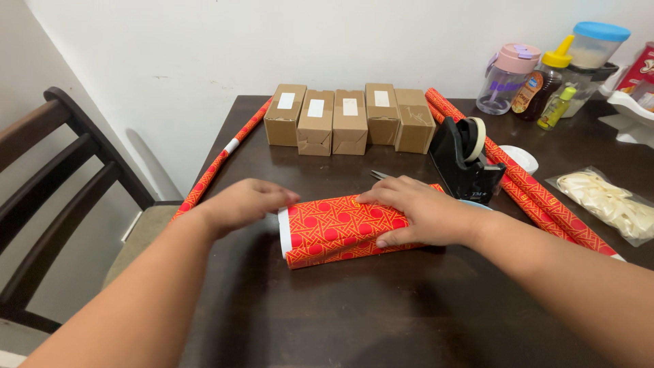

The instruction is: The person wraps a small box with red patterned wrapping paper. They fold the paper around the box, secure it with tape, and fold the ends neatly to complete the wrapping.

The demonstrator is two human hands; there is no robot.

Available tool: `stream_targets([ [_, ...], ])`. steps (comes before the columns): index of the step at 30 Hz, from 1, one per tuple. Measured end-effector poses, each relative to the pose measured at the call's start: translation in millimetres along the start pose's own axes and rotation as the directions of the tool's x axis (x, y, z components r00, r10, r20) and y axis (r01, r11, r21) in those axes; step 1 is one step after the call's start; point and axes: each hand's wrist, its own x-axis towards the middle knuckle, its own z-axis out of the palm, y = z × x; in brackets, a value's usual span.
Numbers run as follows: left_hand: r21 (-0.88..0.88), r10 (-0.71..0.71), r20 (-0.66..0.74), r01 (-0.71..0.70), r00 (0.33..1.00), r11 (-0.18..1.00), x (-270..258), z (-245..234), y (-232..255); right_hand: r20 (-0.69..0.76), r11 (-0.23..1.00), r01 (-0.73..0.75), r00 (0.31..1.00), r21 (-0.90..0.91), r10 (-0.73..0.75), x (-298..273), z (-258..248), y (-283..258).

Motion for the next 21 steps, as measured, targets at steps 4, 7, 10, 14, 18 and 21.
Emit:
stream_targets([
  [4, 0.073, 0.113, 0.075, -0.119, 0.991, 0.990, 8.1, 14.7, 7.4, -0.009, 1.000, 0.003, 1.000, -0.009, -0.003, -1.0, 1.6, 0.7],
  [7, 0.193, 0.149, 0.043, -0.154, 0.988, 0.969, 8.3, 16.4, 11.7, -0.020, 1.000, 0.019, 1.000, -0.014, -0.019, -1.1, 2.6, 2.5],
  [10, 0.274, 0.102, -0.031, -0.090, 0.994, 0.957, 0.0, 15.9, 18.3, -0.029, 0.999, 0.028, 0.999, -0.023, -0.029, -1.4, 3.8, 3.3],
  [14, 0.280, 0.221, -0.055, -0.198, 0.974, 0.939, -11.9, 22.2, 38.5, -0.029, 0.999, 0.028, 0.999, -0.018, -0.028, -1.4, 2.3, 1.9],
  [18, 0.416, 0.375, 0.132, -0.395, 0.917, 0.819, -15.6, 45.9, 64.6, -0.020, 1.000, 0.004, 1.000, -0.007, -0.004, -2.2, -0.4, -3.8],
  [21, 0.548, 0.468, 0.213, -0.501, 0.858, 0.669, -19.6, 66.2, 73.3, -0.064, 0.999, 0.036, 0.997, -0.021, -0.038, -2.5, -1.2, -7.6],
])
